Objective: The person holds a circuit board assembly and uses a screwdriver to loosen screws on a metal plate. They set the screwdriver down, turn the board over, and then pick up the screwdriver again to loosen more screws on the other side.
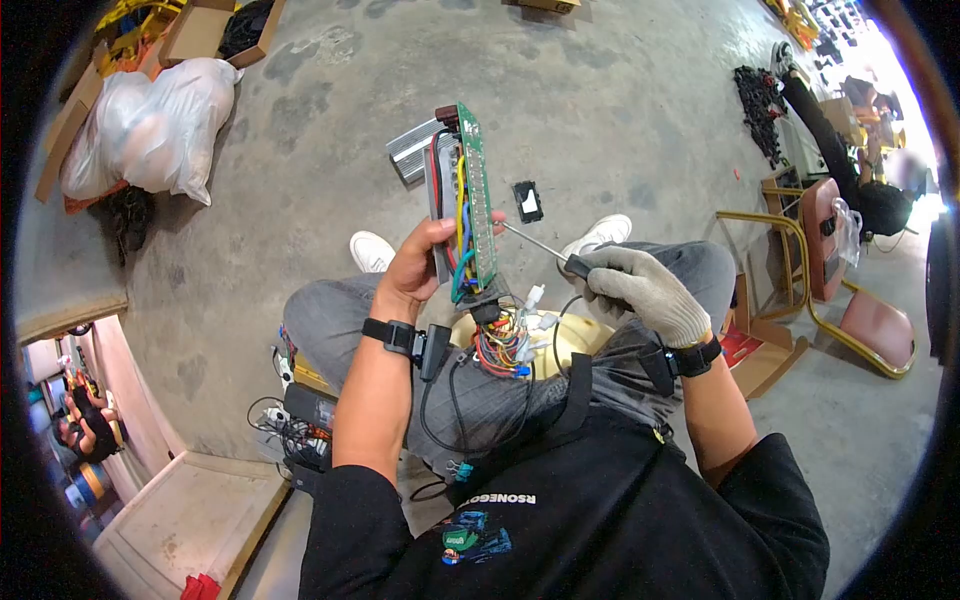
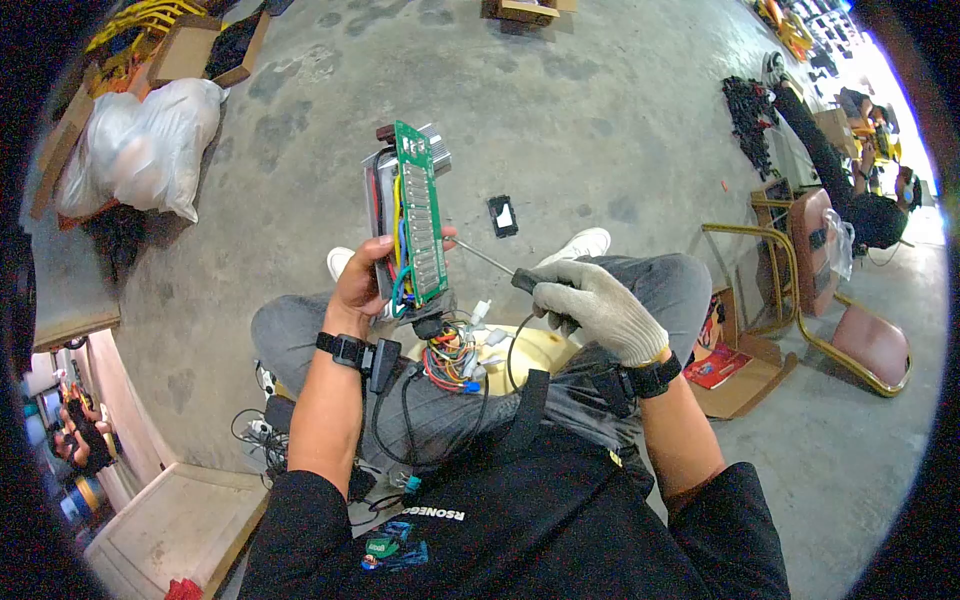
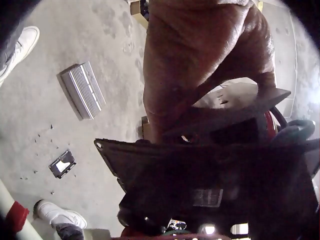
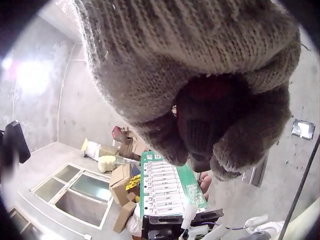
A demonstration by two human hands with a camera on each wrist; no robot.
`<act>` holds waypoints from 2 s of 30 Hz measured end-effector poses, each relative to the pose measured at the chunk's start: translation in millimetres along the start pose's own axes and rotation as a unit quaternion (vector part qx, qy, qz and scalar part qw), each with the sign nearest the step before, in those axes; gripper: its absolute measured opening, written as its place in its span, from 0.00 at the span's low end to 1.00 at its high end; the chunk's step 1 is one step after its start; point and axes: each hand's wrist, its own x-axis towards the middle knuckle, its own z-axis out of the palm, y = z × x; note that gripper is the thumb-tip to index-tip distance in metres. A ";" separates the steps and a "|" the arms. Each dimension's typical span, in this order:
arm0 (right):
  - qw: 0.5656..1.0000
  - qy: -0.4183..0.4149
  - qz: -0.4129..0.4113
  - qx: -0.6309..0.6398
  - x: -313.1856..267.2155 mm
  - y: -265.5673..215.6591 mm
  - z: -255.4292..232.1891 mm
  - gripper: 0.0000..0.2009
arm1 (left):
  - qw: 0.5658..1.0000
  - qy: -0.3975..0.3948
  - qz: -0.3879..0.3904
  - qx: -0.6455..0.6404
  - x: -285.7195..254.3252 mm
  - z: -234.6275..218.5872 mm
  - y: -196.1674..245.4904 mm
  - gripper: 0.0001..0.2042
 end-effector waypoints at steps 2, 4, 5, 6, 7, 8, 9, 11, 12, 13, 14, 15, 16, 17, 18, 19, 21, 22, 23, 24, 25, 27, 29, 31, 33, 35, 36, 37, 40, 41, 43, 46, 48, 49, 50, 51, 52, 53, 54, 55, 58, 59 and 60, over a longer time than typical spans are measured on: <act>1.000 0.011 -0.020 0.013 0.1 -1.5 4.0 0.14 | 1.000 0.002 0.002 -0.007 0.4 0.3 -0.2 0.33; 1.000 0.012 -0.017 0.017 -1.2 -2.7 4.7 0.14 | 1.000 0.004 0.001 -0.003 0.6 -0.5 -0.4 0.33; 1.000 0.013 -0.016 0.020 -1.4 -3.0 4.7 0.14 | 1.000 0.004 0.001 -0.003 0.9 -1.2 -0.2 0.33; 1.000 0.014 -0.016 0.020 -1.3 -3.2 3.4 0.14 | 1.000 0.001 -0.003 0.009 1.1 -2.2 0.3 0.36; 1.000 0.004 -0.007 -0.003 -1.0 -3.4 0.8 0.16 | 1.000 -0.002 -0.008 0.020 1.3 -3.1 0.6 0.39; 1.000 -0.005 0.002 -0.026 -1.1 -3.5 -0.7 0.18 | 1.000 -0.002 -0.008 0.020 1.5 -3.8 0.3 0.39; 1.000 -0.004 0.002 -0.026 -1.0 -3.2 -0.4 0.18 | 1.000 -0.005 -0.011 0.020 1.8 -4.3 0.1 0.39; 1.000 0.001 -0.003 -0.016 0.2 -2.4 0.7 0.18 | 1.000 -0.007 -0.014 0.020 1.9 -4.6 0.5 0.39; 1.000 0.001 -0.002 -0.015 0.7 -1.3 0.2 0.18 | 0.999 -0.005 -0.014 0.028 1.7 -3.4 1.0 0.38; 1.000 0.004 -0.007 -0.026 1.4 -0.4 -0.6 0.19 | 0.999 -0.002 -0.015 0.036 1.5 -2.5 1.3 0.38; 0.999 0.007 -0.012 -0.036 1.8 0.3 -1.4 0.19 | 0.999 -0.002 -0.016 0.036 1.6 -2.3 1.3 0.38; 0.999 0.008 -0.009 -0.036 1.8 -3.0 -0.4 0.19 | 0.998 0.000 -0.022 0.052 1.5 -3.1 3.1 0.38; 0.997 0.022 -0.014 -0.068 1.0 -5.4 -0.1 0.20 | 0.997 0.002 -0.027 0.071 1.9 -3.0 2.9 0.38; 0.994 0.035 -0.018 -0.100 0.3 -7.4 -0.4 0.21 | 0.997 0.002 -0.027 0.071 1.9 -2.6 3.0 0.38; 0.994 0.036 -0.018 -0.099 -0.3 -8.5 -2.0 0.21 | 0.995 0.006 -0.035 0.096 1.9 -1.7 3.3 0.38; 0.989 0.039 -0.039 -0.138 -0.5 -9.7 -3.4 0.21 | 0.992 0.011 -0.043 0.121 1.9 -1.4 3.5 0.39; 0.982 0.044 -0.059 -0.175 1.3 -5.3 -6.3 0.22 | 0.989 0.010 -0.051 0.138 2.8 -1.9 2.6 0.39; 0.970 0.057 -0.123 -0.203 4.6 1.2 -6.5 0.22 | 0.986 0.010 -0.057 0.154 1.9 -2.2 3.3 0.40; 0.953 0.069 -0.186 -0.229 6.6 6.3 -7.7 0.22 | 0.986 0.010 -0.058 0.154 2.5 -1.9 2.1 0.40; 0.953 0.069 -0.186 -0.228 4.5 3.6 -7.8 0.22 | 0.986 0.011 -0.054 0.160 3.0 -1.5 1.3 0.40; 0.946 0.080 -0.196 -0.245 1.4 -0.8 -9.6 0.21 | 0.985 0.011 -0.051 0.167 5.3 -1.5 -0.8 0.40; 0.939 0.091 -0.205 -0.261 -2.1 -4.9 -8.9 0.21 | 0.985 0.015 -0.053 0.165 5.2 -2.3 -1.7 0.40; 0.923 0.175 -0.225 -0.259 -3.8 -7.5 -6.3 0.20 | 0.985 0.019 -0.056 0.163 4.0 -3.6 -0.5 0.41; 0.940 0.176 -0.194 -0.217 -8.8 -21.6 -5.1 0.19 | 0.985 0.021 -0.053 0.163 4.6 -4.0 -1.0 0.41; 0.955 0.178 -0.162 -0.175 -9.8 -26.5 -5.0 0.18 | 0.986 0.023 -0.054 0.158 5.2 -2.8 -3.2 0.41; 0.961 0.178 -0.157 -0.141 -9.7 -27.9 -4.3 0.18 | 0.986 0.025 -0.056 0.152 5.3 -2.4 -3.4 0.41; 0.962 0.178 -0.155 -0.141 -9.8 -29.5 -2.4 0.18 | 0.987 0.024 -0.057 0.149 3.8 -3.0 -1.4 0.41; 0.960 0.187 -0.153 -0.142 -8.3 -27.4 -2.5 0.18 | 0.987 0.024 -0.058 0.147 3.6 -3.9 -1.4 0.41; 0.961 0.194 -0.144 -0.134 -6.3 -22.4 -3.9 0.18 | 0.988 0.022 -0.052 0.142 5.2 -5.4 -5.8 0.40; 0.964 0.192 -0.136 -0.126 -6.3 -22.0 -3.7 0.18 | 0.988 0.022 -0.052 0.142 5.3 -5.6 -6.0 0.40; 0.962 0.194 -0.134 -0.134 -7.4 -23.7 -2.2 0.18 | 0.988 0.021 -0.054 0.144 5.5 -5.4 -6.0 0.40; 0.967 0.183 -0.126 -0.128 -11.4 -30.1 0.8 0.18 | 0.988 0.021 -0.055 0.145 4.6 -5.5 -5.4 0.40; 0.971 0.169 -0.120 -0.114 -12.9 -30.7 2.2 0.18 | 0.987 0.021 -0.056 0.146 5.0 -5.9 -6.3 0.40; 0.968 0.176 -0.127 -0.123 -13.3 -30.9 3.6 0.19 | 0.987 0.020 -0.059 0.147 5.1 -6.1 -6.3 0.40; 0.965 0.183 -0.134 -0.131 -13.7 -30.8 4.4 0.19 | 0.987 0.020 -0.058 0.147 5.0 -5.9 -6.3 0.40; 0.965 0.183 -0.134 -0.132 -13.9 -32.3 6.4 0.19 | 0.987 0.021 -0.059 0.145 3.5 -5.8 -4.1 0.40; 0.961 0.188 -0.144 -0.140 -12.9 -30.1 6.2 0.19 | 0.987 0.021 -0.058 0.145 3.6 -5.7 -4.5 0.40; 0.957 0.194 -0.155 -0.149 -12.1 -28.1 6.3 0.18 | 0.987 0.021 -0.058 0.145 3.5 -5.8 -4.8 0.40; 0.957 0.194 -0.155 -0.149 -10.9 -24.5 5.8 0.18 | 0.989 0.019 -0.057 0.138 3.8 -6.0 -6.1 0.40; 0.954 0.200 -0.164 -0.153 -9.8 -21.9 5.8 0.18 | 0.990 0.016 -0.057 0.130 3.7 -6.1 -6.3 0.40; 0.946 0.211 -0.177 -0.168 -10.0 -21.7 7.6 0.18 | 0.992 0.015 -0.055 0.111 2.1 -4.6 -4.3 0.39; 0.942 0.216 -0.184 -0.179 -9.9 -21.0 7.8 0.18 | 0.992 0.016 -0.055 0.111 2.5 -5.2 -5.3 0.39; 0.942 0.214 -0.184 -0.180 -11.9 -24.1 9.0 0.18 | 0.993 0.012 -0.051 0.108 3.2 -6.1 -5.9 0.39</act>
